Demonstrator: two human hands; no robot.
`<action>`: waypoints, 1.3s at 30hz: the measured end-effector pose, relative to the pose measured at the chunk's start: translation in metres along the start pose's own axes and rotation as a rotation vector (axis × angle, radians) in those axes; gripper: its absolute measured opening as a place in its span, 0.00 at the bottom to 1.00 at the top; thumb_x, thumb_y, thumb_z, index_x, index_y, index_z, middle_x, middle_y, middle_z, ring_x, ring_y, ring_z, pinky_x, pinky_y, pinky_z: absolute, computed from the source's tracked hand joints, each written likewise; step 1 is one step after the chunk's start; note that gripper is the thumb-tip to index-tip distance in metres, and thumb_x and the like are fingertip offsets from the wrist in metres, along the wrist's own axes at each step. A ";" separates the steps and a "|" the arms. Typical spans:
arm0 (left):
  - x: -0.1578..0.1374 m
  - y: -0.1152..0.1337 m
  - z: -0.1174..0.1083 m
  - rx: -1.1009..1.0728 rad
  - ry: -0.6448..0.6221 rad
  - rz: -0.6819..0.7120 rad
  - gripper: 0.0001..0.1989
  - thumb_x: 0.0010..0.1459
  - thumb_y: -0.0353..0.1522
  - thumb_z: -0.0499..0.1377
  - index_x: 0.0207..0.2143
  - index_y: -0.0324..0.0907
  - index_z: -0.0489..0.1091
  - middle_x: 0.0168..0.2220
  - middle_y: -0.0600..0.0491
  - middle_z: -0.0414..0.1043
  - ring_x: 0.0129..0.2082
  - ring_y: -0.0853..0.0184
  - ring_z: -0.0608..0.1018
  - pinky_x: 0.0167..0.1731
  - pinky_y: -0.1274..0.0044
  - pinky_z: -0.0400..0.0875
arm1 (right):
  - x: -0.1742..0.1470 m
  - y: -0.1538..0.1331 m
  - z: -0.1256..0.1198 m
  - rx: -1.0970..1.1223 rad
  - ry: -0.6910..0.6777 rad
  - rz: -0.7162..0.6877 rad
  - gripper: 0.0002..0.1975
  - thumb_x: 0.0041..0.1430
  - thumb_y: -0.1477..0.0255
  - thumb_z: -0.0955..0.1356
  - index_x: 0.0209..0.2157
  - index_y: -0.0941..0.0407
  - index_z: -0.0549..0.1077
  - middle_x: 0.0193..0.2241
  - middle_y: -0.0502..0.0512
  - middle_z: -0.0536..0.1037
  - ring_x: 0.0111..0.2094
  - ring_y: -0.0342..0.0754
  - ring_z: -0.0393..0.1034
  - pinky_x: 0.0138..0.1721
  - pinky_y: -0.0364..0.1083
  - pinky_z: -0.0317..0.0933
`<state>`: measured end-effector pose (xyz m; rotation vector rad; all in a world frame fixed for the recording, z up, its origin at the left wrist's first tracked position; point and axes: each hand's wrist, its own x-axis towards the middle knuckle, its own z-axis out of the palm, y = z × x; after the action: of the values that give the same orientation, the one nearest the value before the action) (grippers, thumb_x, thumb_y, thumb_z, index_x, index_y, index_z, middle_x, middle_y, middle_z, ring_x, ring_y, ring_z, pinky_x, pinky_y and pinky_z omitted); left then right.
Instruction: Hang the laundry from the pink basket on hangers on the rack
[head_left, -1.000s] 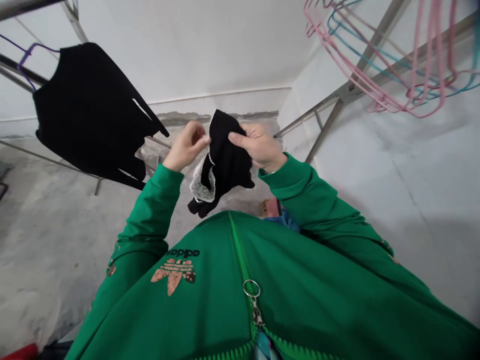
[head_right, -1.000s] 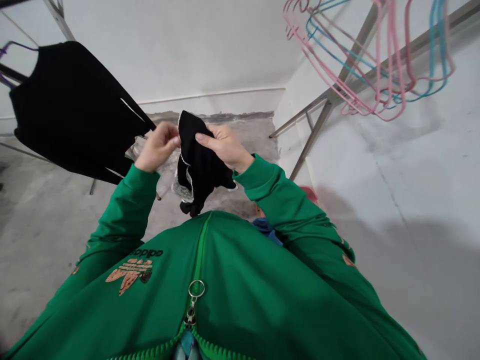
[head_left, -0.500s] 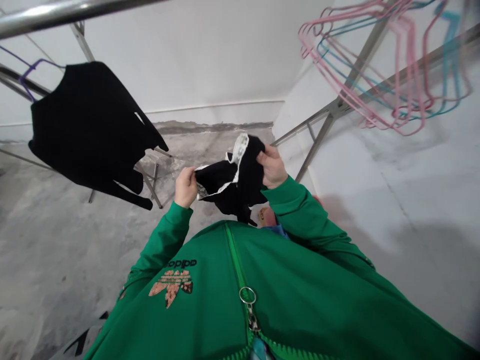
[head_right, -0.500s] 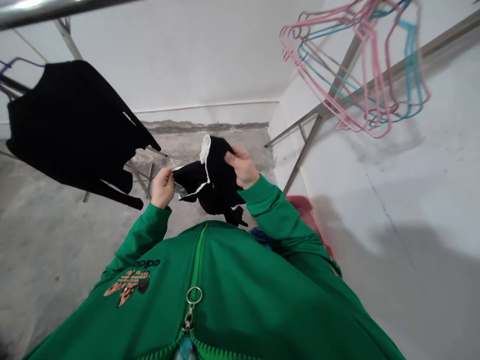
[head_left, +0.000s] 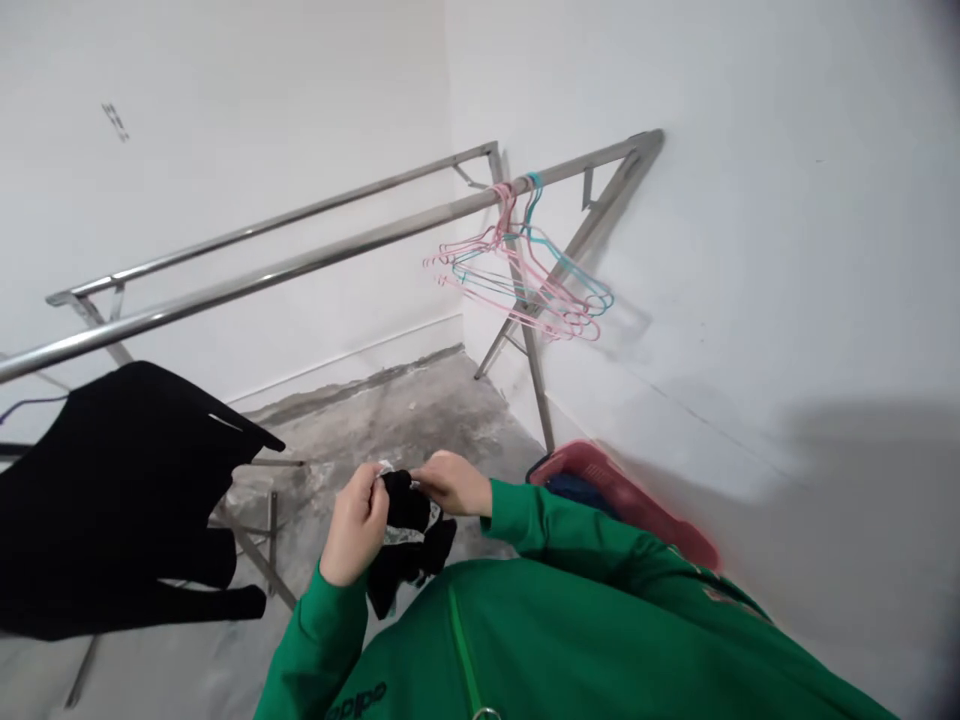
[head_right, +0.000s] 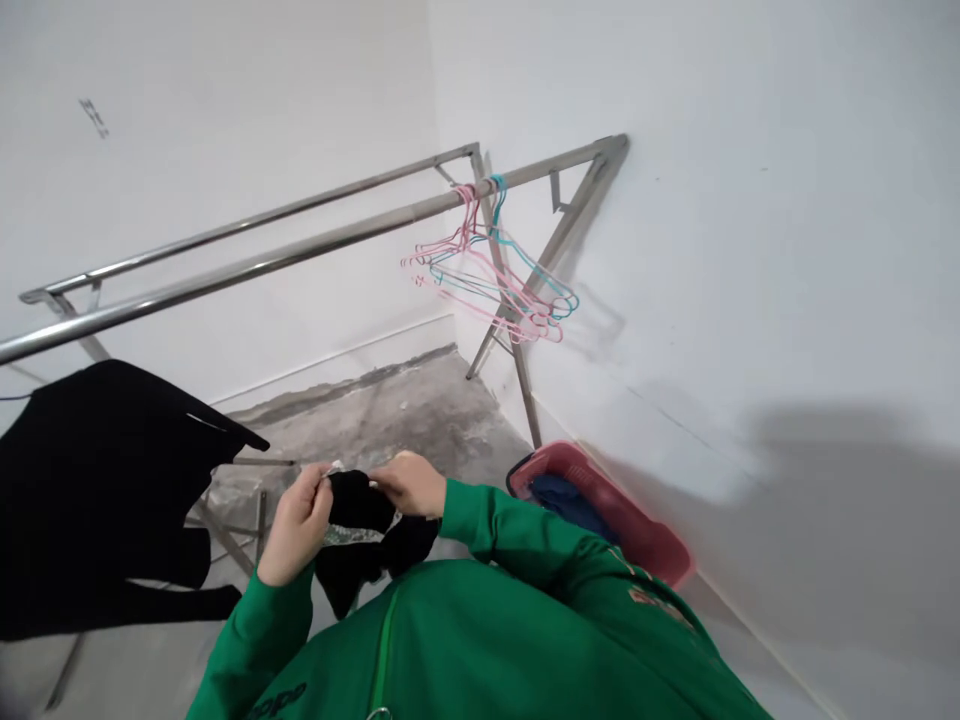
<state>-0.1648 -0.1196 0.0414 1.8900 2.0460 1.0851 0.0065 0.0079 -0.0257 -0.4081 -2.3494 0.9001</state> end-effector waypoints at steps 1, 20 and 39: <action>0.000 -0.002 -0.003 0.045 0.020 0.035 0.12 0.60 0.35 0.47 0.36 0.45 0.69 0.30 0.51 0.76 0.31 0.62 0.79 0.31 0.73 0.73 | 0.000 0.002 -0.001 -0.009 0.026 0.012 0.15 0.57 0.65 0.65 0.45 0.41 0.77 0.41 0.49 0.80 0.43 0.51 0.75 0.44 0.49 0.70; -0.031 -0.035 -0.030 0.432 0.227 0.223 0.12 0.63 0.33 0.48 0.41 0.45 0.71 0.36 0.46 0.78 0.35 0.56 0.82 0.30 0.69 0.78 | 0.065 0.133 -0.247 -0.504 0.851 0.202 0.19 0.53 0.81 0.68 0.21 0.52 0.53 0.19 0.50 0.61 0.32 0.45 0.57 0.41 0.47 0.55; 0.000 -0.015 -0.029 0.277 0.159 0.143 0.14 0.61 0.33 0.48 0.38 0.41 0.72 0.35 0.45 0.76 0.39 0.57 0.79 0.40 0.67 0.75 | -0.025 0.083 -0.062 0.368 0.553 0.168 0.13 0.64 0.57 0.63 0.33 0.52 0.63 0.20 0.44 0.66 0.15 0.38 0.49 0.16 0.41 0.44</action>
<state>-0.1935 -0.1302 0.0533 2.1747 2.2808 1.0602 0.0705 0.0878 -0.0555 -0.6151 -1.6293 1.1048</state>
